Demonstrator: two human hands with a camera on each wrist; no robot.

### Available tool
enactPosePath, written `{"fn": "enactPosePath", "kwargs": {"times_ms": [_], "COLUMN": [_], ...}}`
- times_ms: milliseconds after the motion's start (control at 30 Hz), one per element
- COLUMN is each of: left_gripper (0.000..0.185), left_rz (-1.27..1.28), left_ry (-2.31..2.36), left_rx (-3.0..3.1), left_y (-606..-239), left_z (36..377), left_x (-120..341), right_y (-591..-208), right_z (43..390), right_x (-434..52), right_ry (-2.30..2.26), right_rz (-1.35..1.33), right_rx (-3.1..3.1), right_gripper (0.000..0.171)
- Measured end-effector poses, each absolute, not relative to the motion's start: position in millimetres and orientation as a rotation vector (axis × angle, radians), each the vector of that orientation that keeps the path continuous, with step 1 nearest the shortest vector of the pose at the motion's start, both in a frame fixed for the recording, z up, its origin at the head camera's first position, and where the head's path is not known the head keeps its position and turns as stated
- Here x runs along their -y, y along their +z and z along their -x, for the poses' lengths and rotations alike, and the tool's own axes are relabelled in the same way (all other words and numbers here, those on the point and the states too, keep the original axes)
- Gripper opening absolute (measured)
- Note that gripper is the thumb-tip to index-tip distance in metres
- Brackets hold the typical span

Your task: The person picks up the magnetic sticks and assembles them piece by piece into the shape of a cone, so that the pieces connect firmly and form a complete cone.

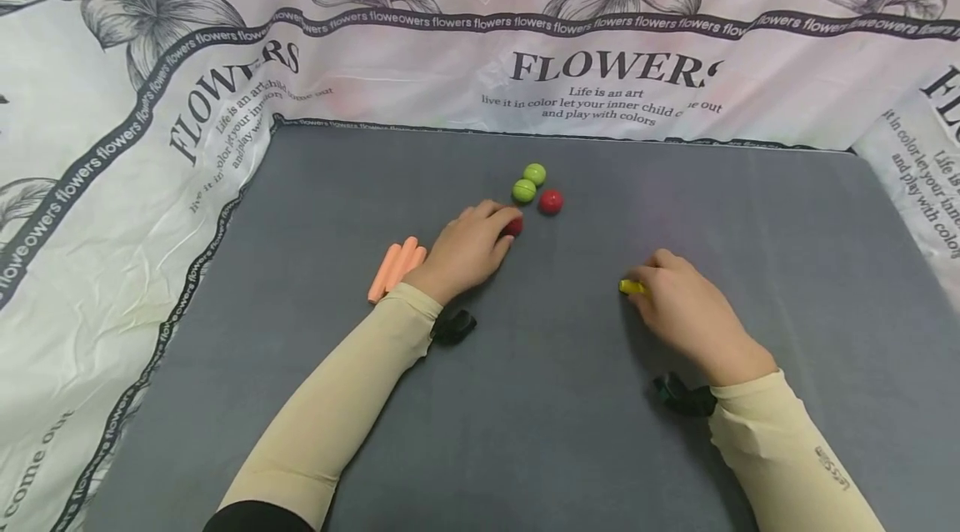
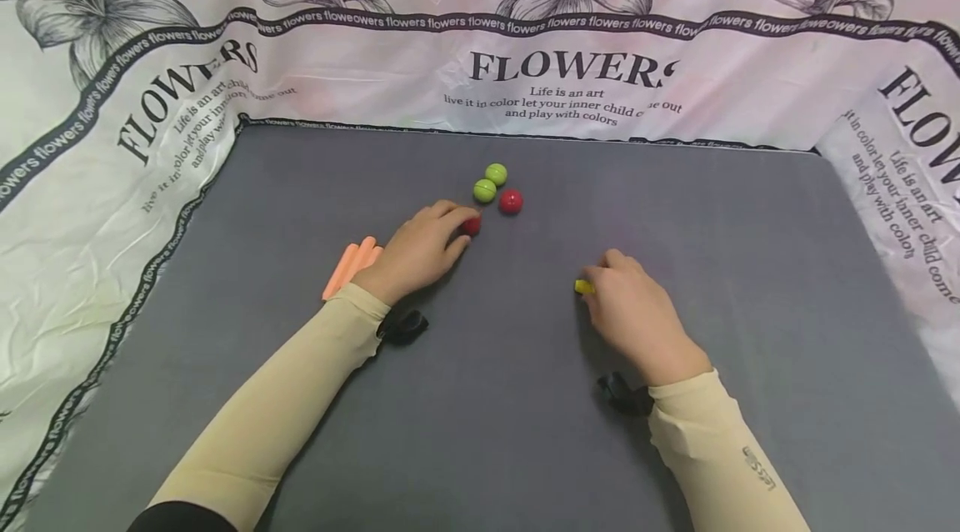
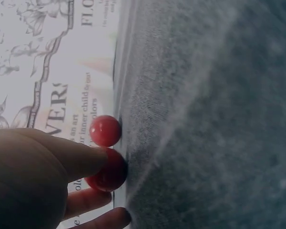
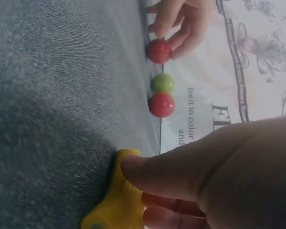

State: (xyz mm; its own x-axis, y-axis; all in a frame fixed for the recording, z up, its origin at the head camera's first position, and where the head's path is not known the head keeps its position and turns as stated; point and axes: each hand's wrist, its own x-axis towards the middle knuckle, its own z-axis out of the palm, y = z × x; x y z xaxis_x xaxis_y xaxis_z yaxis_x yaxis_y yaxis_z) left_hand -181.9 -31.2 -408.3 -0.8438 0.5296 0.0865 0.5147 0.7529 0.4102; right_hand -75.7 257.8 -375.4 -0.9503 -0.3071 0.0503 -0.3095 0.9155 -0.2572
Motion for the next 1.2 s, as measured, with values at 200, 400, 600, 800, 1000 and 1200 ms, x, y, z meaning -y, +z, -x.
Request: {"fn": "enactPosePath", "kwargs": {"times_ms": [200,400,600,800,1000,1200], "left_gripper": [0.031,0.030,0.032,0.032,0.028,0.031], "left_rz": [-0.866,-0.831,-0.809,-0.810,-0.843,-0.866], "left_ry": [0.669,0.709,0.713,0.727,0.714,0.704], "left_rx": [-2.874,-2.833,-2.805,-2.761,-2.694,-2.607], "left_y": [-408.9,-406.3,-403.3,-400.9,-396.7,-391.8], "left_z": [180.9,179.6,175.7,170.3,166.9,164.8], "left_x": [28.8,31.7,36.4,39.5,39.5,38.3], "right_y": [-379.2,-380.5,-381.5,-384.0,-385.8,-384.8], "right_z": [75.5,77.1,77.6,78.0,75.3,74.3], "right_x": [-257.9,-254.6,-249.3,-242.9,-238.0,-231.5], "right_ry": [0.429,0.429,0.434,0.447,0.458,0.483], "right_rz": [-0.495,-0.552,-0.580,-0.607,-0.614,-0.638], "right_rx": [3.068,3.025,3.017,3.016,3.018,3.021], "right_gripper": [0.018,0.016,0.013,0.014,0.013,0.015]}}
